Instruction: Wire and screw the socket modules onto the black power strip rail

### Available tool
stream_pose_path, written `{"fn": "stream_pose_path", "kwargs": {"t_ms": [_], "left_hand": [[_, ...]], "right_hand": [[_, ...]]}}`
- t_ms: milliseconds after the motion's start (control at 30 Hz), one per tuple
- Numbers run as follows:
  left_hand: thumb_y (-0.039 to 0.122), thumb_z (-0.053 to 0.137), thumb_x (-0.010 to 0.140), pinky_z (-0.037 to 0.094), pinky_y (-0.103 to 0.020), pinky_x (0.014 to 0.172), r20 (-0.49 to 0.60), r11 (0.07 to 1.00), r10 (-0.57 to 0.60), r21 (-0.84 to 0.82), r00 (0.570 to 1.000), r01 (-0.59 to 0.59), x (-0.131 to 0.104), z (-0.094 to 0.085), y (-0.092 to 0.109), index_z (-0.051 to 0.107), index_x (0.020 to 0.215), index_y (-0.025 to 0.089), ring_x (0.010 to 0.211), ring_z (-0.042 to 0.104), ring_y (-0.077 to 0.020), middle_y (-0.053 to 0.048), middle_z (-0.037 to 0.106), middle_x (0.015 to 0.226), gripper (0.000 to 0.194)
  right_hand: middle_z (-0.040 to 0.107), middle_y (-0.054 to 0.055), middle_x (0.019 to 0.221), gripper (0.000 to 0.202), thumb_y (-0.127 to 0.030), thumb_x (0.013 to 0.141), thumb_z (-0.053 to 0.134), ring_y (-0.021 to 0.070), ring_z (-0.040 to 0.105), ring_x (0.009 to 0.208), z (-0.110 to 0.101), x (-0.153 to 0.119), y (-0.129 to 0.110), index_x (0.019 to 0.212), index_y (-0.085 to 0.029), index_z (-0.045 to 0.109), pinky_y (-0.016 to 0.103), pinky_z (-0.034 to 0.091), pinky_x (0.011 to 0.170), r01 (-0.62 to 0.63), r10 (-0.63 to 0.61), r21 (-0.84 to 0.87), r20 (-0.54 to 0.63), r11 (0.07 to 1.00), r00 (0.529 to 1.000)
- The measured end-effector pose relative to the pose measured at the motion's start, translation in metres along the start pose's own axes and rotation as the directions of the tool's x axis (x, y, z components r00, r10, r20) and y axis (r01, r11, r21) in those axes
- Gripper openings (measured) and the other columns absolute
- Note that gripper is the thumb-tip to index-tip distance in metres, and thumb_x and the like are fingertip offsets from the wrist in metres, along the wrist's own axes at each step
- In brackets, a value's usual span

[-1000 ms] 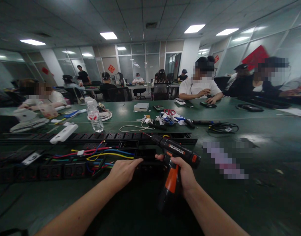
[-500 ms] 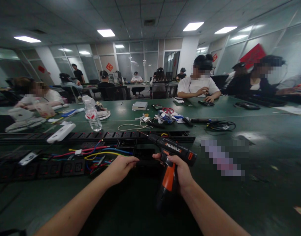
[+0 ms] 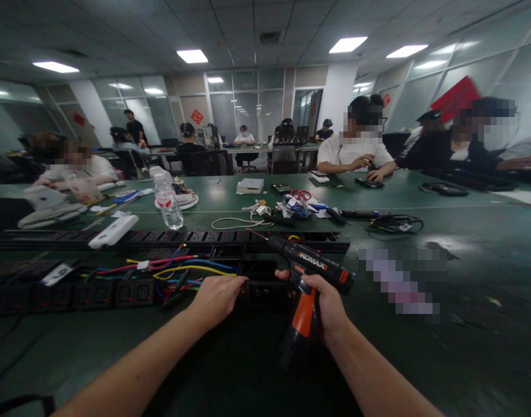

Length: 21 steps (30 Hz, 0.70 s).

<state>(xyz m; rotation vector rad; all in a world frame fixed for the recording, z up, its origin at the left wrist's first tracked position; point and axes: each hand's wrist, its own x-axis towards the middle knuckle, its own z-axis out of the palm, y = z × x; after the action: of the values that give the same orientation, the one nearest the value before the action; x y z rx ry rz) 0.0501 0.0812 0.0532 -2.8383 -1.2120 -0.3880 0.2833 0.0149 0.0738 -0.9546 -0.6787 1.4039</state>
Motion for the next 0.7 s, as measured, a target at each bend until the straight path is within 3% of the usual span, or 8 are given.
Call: {"fn": "stream_pose_path", "kwargs": {"t_ms": [167, 500, 700], "left_hand": [[0.017, 0.045, 0.096, 0.051, -0.030, 0.070, -0.049, 1.000, -0.012, -0.002, 0.999, 0.012, -0.001, 0.003, 0.002, 0.049, 0.130, 0.025, 0.081, 0.069, -0.0212, -0.003, 0.072, 0.094, 0.036], [0.008, 0.046, 0.091, 0.050, -0.029, 0.068, -0.159, 0.981, 0.177, 0.104, 0.971, -0.161, -0.002, 0.009, -0.003, 0.055, 0.117, 0.017, 0.077, 0.066, -0.0196, -0.005, 0.069, 0.088, 0.029], [0.008, 0.044, 0.093, 0.050, -0.029, 0.066, -0.197, 0.973, 0.218, 0.120, 0.956, -0.197, -0.002, 0.011, -0.005, 0.056, 0.113, 0.017, 0.074, 0.064, -0.0190, -0.004, 0.068, 0.086, 0.025]], "right_hand": [[0.077, 0.011, 0.104, 0.030, -0.035, 0.071, 0.061, 0.0371, 0.050, 0.127, -0.001, -0.001, -0.001, 0.084, -0.015, 0.080, 0.046, 0.034, 0.106, -0.002, 0.002, 0.003, -0.013, 1.000, 1.000], [0.077, 0.011, 0.103, 0.030, -0.034, 0.070, 0.060, 0.0379, 0.058, 0.117, -0.006, 0.003, 0.002, 0.084, -0.015, 0.079, 0.047, 0.040, 0.101, -0.001, 0.001, -0.012, -0.028, 1.000, 1.000], [0.077, 0.011, 0.102, 0.024, -0.029, 0.069, 0.062, 0.0335, 0.060, 0.118, 0.000, -0.005, -0.006, 0.084, -0.016, 0.077, 0.043, 0.043, 0.106, 0.056, -0.056, 0.005, -0.088, 0.998, 0.995]]}}
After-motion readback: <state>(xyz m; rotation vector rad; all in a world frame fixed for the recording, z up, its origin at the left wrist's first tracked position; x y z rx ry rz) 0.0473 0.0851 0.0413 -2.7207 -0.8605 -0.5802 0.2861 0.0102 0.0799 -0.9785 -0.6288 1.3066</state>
